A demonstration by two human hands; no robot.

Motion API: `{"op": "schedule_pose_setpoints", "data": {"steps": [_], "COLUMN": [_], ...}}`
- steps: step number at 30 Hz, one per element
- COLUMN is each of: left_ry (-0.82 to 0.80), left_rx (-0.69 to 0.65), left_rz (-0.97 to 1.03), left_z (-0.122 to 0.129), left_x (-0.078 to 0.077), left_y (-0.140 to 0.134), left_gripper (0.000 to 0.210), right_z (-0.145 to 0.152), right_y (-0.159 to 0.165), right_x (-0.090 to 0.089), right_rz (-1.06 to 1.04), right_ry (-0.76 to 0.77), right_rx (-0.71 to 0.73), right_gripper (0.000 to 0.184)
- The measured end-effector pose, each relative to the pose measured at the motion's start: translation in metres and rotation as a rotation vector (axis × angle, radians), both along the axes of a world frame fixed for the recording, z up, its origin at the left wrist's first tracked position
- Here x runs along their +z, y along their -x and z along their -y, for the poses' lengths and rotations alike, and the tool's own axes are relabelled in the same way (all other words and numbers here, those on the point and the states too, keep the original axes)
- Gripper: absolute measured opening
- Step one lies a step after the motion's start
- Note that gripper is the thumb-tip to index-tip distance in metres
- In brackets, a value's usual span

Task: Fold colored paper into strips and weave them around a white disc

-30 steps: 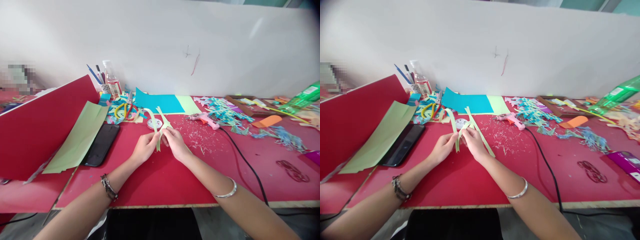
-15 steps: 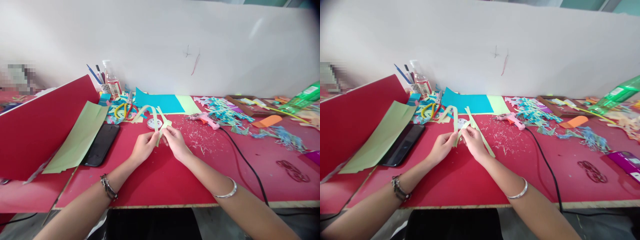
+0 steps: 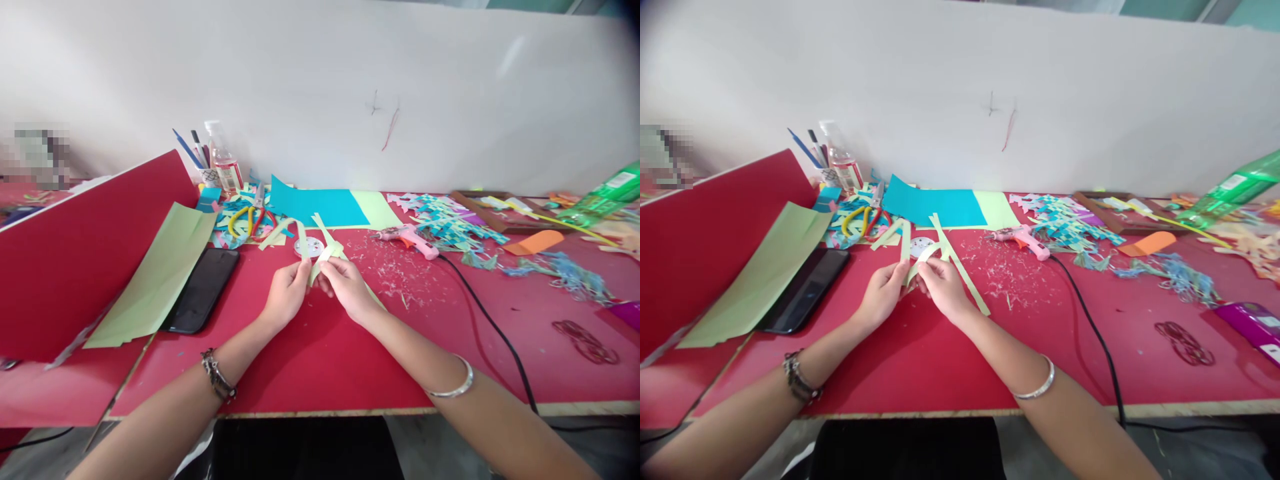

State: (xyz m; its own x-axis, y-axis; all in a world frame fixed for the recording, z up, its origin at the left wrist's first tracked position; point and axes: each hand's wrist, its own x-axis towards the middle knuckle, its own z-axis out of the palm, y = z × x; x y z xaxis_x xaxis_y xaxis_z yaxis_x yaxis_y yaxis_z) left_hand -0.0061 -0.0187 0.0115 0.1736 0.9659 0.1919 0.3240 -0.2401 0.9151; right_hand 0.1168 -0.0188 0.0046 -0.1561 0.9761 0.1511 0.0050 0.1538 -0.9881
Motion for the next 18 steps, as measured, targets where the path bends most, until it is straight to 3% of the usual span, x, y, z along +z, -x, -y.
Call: {"op": "schedule_pose_setpoints", "data": {"steps": [2,7,12,18], "left_ry": [0.014,0.015,-0.01,0.032], "left_rx": [0.01,-0.105,-0.063,-0.03], "left_rz": [0.014,-0.009,-0.052,0.048], "left_z": [-0.0011,-0.001,0.0004,0.0009], "left_x": [-0.0008,-0.0018,-0.0021,-0.003], "left_y": [0.0002,0.0018,0.002,-0.0014], "left_gripper": [0.043,0.045,0.047,0.046], "right_z": [-0.0008,-0.0021,0.0014,0.0001], "right_y": [0.0002,-0.0015,-0.0021,-0.0024], "right_x": [-0.0008,0.0012,0.0061,0.0026], "right_rz": [-0.023,-0.01,0.076,0.064], "right_ry": [-0.007,-0.017,-0.026,-0.048], "right_rx": [-0.013,-0.049,0.035,0.039], "right_gripper": [0.031,0.031,0.024,0.026]}}
